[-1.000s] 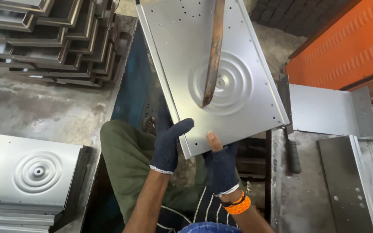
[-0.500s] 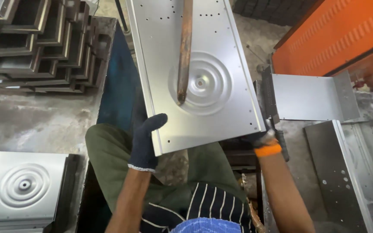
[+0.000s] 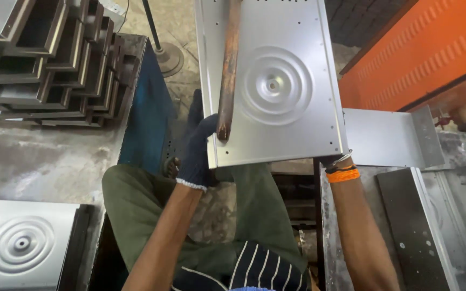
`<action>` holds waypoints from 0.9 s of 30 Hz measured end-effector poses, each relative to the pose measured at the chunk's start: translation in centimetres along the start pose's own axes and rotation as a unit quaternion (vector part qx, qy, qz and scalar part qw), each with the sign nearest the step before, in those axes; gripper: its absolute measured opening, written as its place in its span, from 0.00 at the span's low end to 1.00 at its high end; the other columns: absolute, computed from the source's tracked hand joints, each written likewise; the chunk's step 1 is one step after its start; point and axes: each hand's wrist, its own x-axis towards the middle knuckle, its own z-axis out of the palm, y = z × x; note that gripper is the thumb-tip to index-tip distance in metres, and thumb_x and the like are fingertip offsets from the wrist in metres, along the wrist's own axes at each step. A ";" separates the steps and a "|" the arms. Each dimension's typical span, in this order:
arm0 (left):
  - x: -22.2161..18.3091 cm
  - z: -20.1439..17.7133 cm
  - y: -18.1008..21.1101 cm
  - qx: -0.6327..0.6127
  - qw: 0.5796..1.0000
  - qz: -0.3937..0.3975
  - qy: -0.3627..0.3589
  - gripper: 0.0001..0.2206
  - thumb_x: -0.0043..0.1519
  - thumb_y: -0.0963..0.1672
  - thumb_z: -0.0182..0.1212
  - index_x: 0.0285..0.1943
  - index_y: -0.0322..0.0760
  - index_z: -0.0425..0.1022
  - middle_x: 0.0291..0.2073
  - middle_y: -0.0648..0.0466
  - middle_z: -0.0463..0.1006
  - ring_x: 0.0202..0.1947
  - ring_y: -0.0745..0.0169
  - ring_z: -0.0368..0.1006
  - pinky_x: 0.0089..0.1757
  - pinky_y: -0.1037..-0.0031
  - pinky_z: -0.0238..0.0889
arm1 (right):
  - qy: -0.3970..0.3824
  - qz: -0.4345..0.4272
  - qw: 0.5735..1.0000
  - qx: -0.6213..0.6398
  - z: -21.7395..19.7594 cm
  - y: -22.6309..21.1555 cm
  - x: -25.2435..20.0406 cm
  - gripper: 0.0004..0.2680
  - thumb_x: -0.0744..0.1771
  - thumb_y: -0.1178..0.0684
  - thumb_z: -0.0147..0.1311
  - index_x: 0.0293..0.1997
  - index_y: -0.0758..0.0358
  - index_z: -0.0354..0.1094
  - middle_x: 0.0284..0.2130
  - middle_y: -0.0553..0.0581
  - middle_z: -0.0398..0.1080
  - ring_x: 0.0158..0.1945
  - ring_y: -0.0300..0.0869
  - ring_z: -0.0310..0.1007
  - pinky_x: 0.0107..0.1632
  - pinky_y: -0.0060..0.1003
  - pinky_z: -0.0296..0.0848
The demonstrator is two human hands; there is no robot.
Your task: Using a spot welder to join metal panels and assemble enclosures.
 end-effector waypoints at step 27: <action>-4.5 1.1 0.7 0.010 0.998 0.055 -0.039 0.38 0.60 0.38 0.60 0.81 0.36 0.46 0.72 0.46 0.63 0.67 0.53 0.65 0.62 0.65 0.63 | -0.029 0.037 0.919 0.390 -2.4 4.9 5.6 0.19 0.74 0.47 0.47 0.73 0.64 0.57 0.66 0.55 0.64 0.67 0.41 0.64 0.69 0.37 0.66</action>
